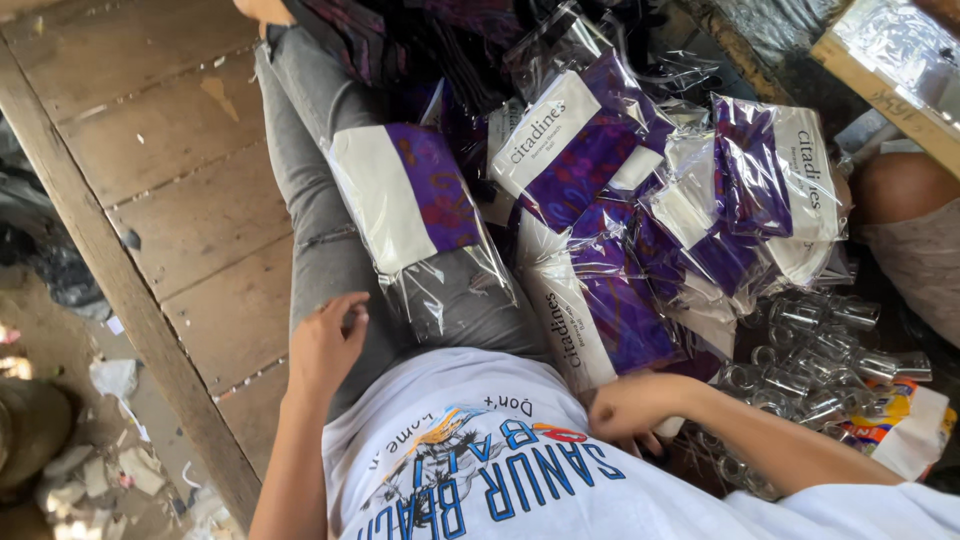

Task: The person sits on the floor and repeatedly places white folded items into clear plastic bags with purple branding. They seal the bags by hand and stack them on their lap.

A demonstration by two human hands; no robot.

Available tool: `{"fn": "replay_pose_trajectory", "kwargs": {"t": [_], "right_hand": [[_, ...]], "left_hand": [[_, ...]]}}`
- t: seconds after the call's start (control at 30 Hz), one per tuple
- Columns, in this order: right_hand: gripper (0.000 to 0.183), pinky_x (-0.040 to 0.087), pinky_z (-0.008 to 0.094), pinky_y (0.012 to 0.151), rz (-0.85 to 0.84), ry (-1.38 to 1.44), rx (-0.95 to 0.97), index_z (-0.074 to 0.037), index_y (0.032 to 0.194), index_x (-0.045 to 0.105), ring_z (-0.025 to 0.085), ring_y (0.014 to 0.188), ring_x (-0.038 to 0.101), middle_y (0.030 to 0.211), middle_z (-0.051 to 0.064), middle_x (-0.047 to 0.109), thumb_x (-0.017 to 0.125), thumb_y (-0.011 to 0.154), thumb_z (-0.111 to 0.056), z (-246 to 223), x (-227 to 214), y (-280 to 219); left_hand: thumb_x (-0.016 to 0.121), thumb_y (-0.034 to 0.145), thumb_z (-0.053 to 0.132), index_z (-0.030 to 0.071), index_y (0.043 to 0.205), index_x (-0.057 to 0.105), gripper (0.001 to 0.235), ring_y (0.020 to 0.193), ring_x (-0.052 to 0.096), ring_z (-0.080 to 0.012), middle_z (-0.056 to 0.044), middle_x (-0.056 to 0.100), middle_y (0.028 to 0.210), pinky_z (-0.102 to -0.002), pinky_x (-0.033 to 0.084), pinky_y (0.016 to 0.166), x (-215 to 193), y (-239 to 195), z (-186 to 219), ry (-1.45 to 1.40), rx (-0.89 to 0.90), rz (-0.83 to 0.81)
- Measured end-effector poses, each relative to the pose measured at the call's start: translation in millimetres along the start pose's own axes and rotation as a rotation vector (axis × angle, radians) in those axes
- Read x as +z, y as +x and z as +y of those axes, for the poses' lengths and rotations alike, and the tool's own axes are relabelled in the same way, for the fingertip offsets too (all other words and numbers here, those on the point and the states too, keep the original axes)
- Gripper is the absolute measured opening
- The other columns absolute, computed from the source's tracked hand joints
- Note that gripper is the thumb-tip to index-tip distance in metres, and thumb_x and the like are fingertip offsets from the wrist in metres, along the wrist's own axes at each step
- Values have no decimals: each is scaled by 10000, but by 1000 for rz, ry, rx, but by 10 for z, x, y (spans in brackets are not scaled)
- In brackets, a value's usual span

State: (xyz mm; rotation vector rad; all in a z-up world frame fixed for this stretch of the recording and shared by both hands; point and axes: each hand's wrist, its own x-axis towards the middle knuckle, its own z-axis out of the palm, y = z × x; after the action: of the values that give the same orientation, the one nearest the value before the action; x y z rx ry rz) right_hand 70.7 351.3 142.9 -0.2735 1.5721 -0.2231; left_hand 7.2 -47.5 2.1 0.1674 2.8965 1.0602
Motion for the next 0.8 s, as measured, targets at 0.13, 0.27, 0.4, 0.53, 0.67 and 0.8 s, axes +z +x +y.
{"fn": "replay_pose_trajectory", "kwargs": {"t": [0.13,0.27,0.4,0.53,0.67,0.8], "right_hand": [[292,574,365,586,791,-259,166,-191,770,757,246,690,752,683,42,716,634,911,-415,737,-183,676],[158,574,440,754,1345,-481,-280,-142,1037,707,333,932,704,949,96,688,691,906,-230,831,-884,941],[150,561,351,777,1705,-1008,-504,-152,1006,652,235,977,645,998,13,592,735,881,-157,826,-1427,1511],[134,572,360,779,1820,-1084,-743,-129,1015,661,241,992,673,1081,44,640,734,902,-126,524,-1681,1712],[42,574,374,782,1830,-1112,-1037,-125,938,682,276,972,712,1054,89,674,709,969,-133,451,-1777,1757],[80,598,397,787,1815,-1037,-1156,-114,903,694,303,992,736,1084,111,715,732,960,-154,463,-1726,1677]], "left_hand": [[728,950,232,273,1229,740,282,865,752,-251,-7,751,1055,-355,605,704,49,142,-93,241,49,78],[776,875,262,231,1177,737,306,1006,688,-275,-26,706,1114,-372,593,762,157,352,-207,276,319,181],[714,923,221,163,1124,689,211,998,633,-342,-74,634,1175,-426,565,755,320,605,-434,218,632,203],[667,972,222,140,1067,662,125,957,622,-318,-70,614,1158,-387,549,729,322,700,-451,202,738,201],[674,964,166,117,1006,622,82,922,614,-307,-88,585,1067,-370,556,718,300,675,-395,276,848,205],[656,989,160,154,951,608,62,882,605,-246,-47,576,994,-312,535,716,343,663,-388,348,958,273]]}}
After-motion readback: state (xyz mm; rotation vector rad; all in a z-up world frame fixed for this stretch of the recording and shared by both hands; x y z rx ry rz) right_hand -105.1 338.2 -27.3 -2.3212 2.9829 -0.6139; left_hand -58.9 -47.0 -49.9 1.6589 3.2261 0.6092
